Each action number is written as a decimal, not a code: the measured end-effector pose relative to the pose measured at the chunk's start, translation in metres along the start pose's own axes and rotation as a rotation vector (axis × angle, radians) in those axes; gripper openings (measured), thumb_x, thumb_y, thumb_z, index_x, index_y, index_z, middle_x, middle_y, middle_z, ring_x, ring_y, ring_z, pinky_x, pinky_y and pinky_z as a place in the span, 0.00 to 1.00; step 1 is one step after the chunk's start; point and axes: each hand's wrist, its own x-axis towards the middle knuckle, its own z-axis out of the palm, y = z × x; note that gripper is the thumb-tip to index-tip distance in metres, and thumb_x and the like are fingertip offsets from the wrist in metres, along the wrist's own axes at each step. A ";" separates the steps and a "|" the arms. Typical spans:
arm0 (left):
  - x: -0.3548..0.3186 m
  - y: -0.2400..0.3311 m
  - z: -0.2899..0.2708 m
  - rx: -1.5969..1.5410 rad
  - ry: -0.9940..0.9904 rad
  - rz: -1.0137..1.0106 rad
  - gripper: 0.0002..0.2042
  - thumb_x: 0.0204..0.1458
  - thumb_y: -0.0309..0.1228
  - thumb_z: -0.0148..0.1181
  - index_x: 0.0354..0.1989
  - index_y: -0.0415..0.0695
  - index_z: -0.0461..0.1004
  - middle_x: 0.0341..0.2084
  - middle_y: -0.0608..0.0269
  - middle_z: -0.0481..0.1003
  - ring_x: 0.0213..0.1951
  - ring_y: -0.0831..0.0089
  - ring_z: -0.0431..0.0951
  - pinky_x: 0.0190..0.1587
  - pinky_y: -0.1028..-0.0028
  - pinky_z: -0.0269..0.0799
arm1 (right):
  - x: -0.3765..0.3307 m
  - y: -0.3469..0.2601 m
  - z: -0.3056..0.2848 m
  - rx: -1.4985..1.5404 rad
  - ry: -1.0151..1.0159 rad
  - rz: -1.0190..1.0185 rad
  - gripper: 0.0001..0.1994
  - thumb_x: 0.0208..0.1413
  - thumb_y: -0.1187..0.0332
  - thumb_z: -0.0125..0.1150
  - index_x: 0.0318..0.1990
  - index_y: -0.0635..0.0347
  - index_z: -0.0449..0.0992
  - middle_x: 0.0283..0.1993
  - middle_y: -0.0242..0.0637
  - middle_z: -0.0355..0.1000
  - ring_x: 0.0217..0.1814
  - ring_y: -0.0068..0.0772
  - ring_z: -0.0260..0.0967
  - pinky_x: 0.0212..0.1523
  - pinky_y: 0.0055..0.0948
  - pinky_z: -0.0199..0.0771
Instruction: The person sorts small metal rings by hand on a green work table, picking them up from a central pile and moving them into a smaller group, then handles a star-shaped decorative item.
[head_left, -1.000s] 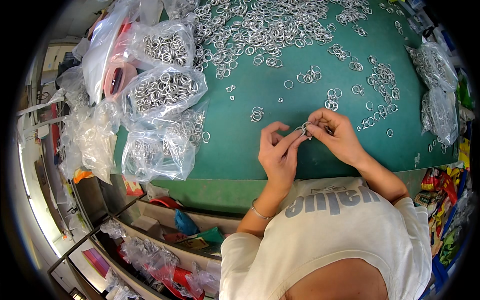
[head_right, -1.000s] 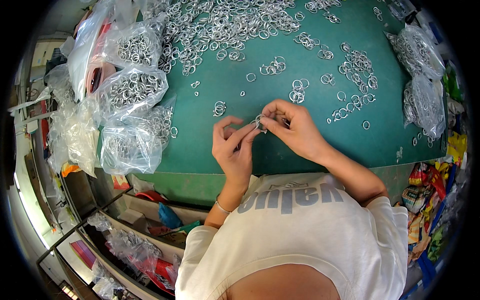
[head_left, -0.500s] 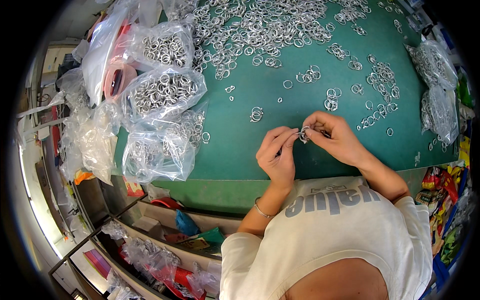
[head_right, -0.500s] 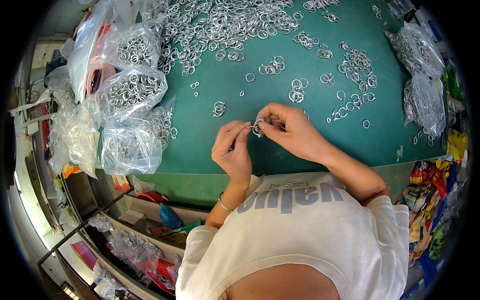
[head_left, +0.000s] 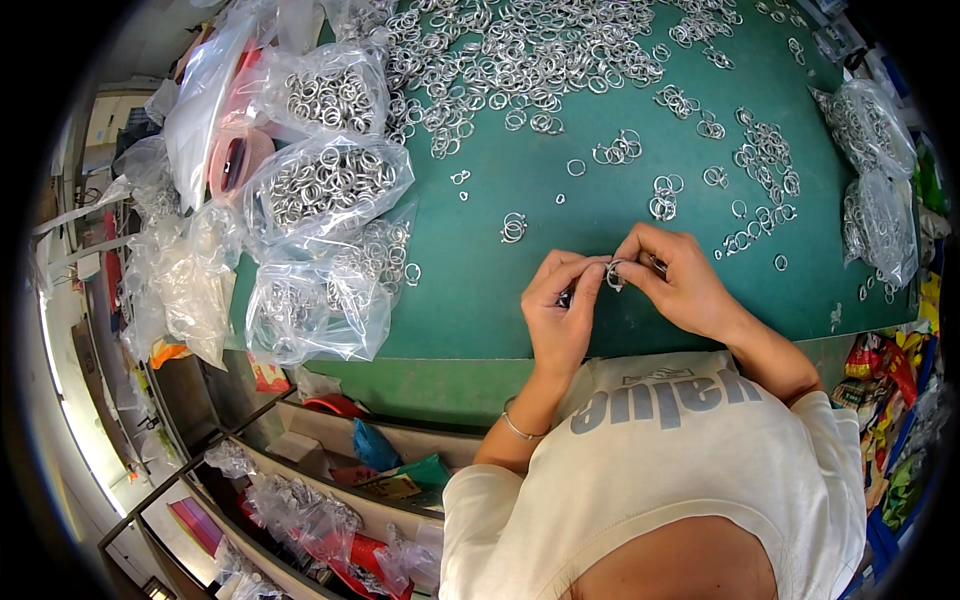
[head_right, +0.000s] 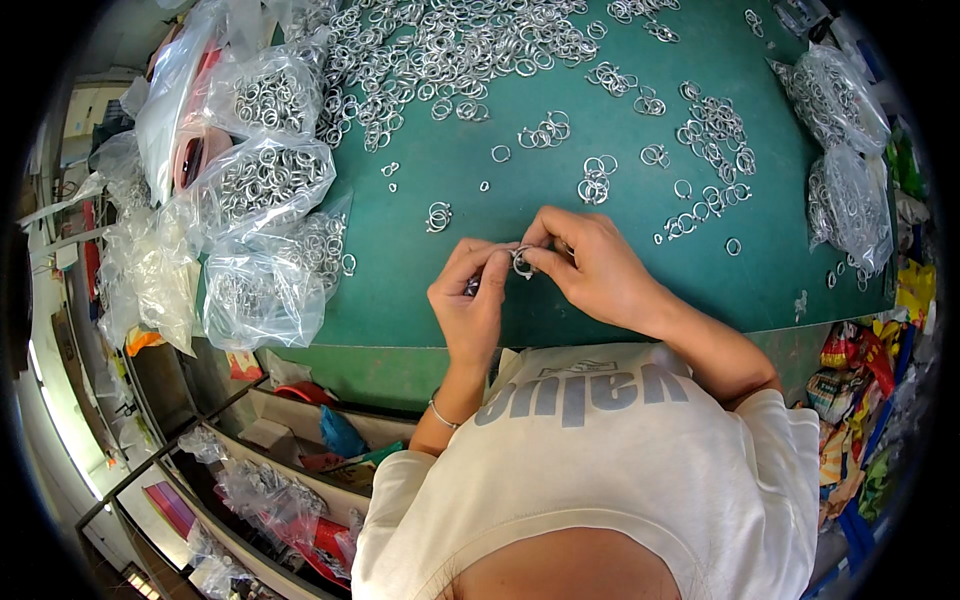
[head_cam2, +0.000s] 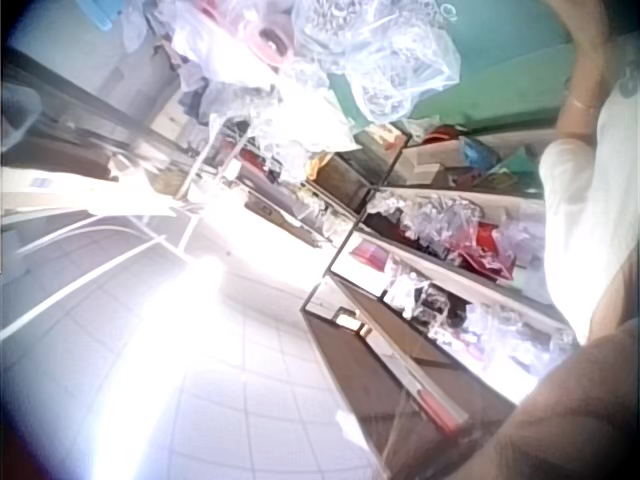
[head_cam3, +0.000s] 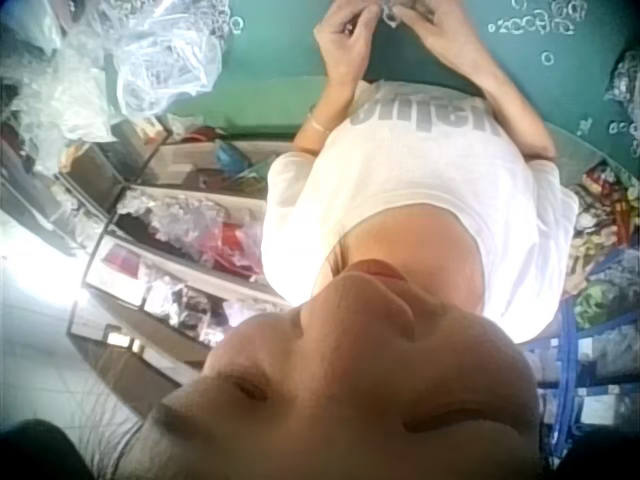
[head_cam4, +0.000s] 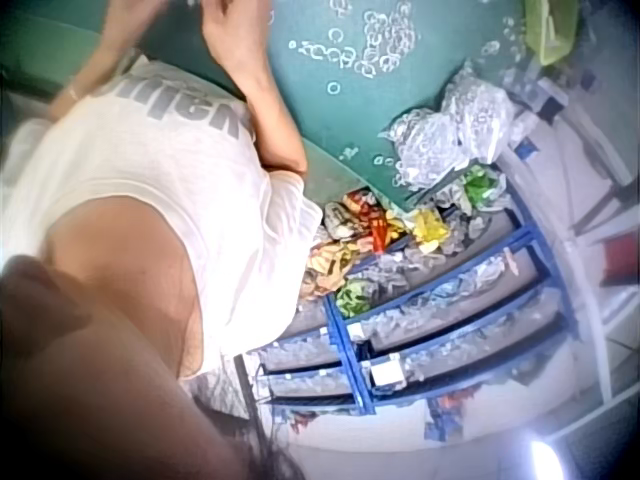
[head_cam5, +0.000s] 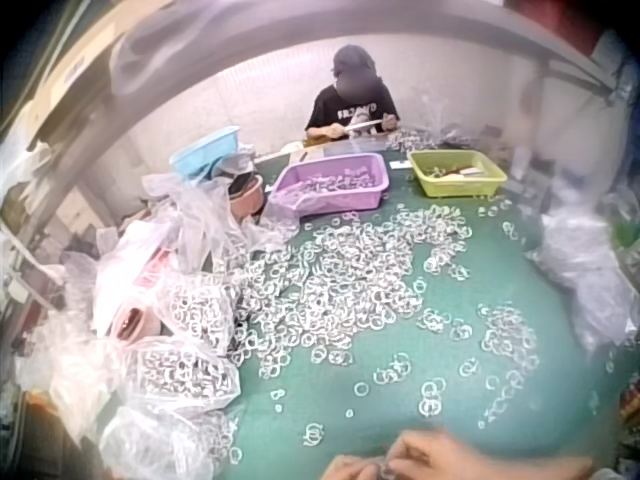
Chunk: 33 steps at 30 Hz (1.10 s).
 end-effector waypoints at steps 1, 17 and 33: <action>0.000 0.000 -0.001 -0.005 -0.006 -0.006 0.03 0.48 0.20 0.57 0.29 0.35 0.76 0.21 0.66 0.68 0.24 0.83 0.64 0.26 0.84 0.59 | -0.001 0.001 0.001 0.000 0.015 -0.016 0.03 0.49 0.77 0.55 0.28 0.66 0.67 0.18 0.37 0.65 0.15 0.24 0.57 0.18 0.25 0.56; 0.000 -0.002 0.003 -0.347 0.025 -0.285 0.07 0.51 0.24 0.55 0.24 0.33 0.74 0.17 0.72 0.61 0.15 0.87 0.54 0.15 0.83 0.45 | -0.005 0.009 0.009 -0.057 0.114 -0.202 0.02 0.47 0.81 0.53 0.28 0.66 0.67 0.21 0.35 0.63 0.19 0.25 0.56 0.20 0.23 0.55; 0.012 -0.015 -0.004 -0.636 -0.001 -0.532 0.11 0.56 0.30 0.49 0.34 0.32 0.71 0.20 0.68 0.66 0.15 0.86 0.54 0.14 0.86 0.45 | 0.008 0.023 -0.004 0.384 0.003 0.107 0.04 0.55 0.76 0.51 0.33 0.69 0.68 0.28 0.31 0.68 0.31 0.17 0.66 0.32 0.19 0.68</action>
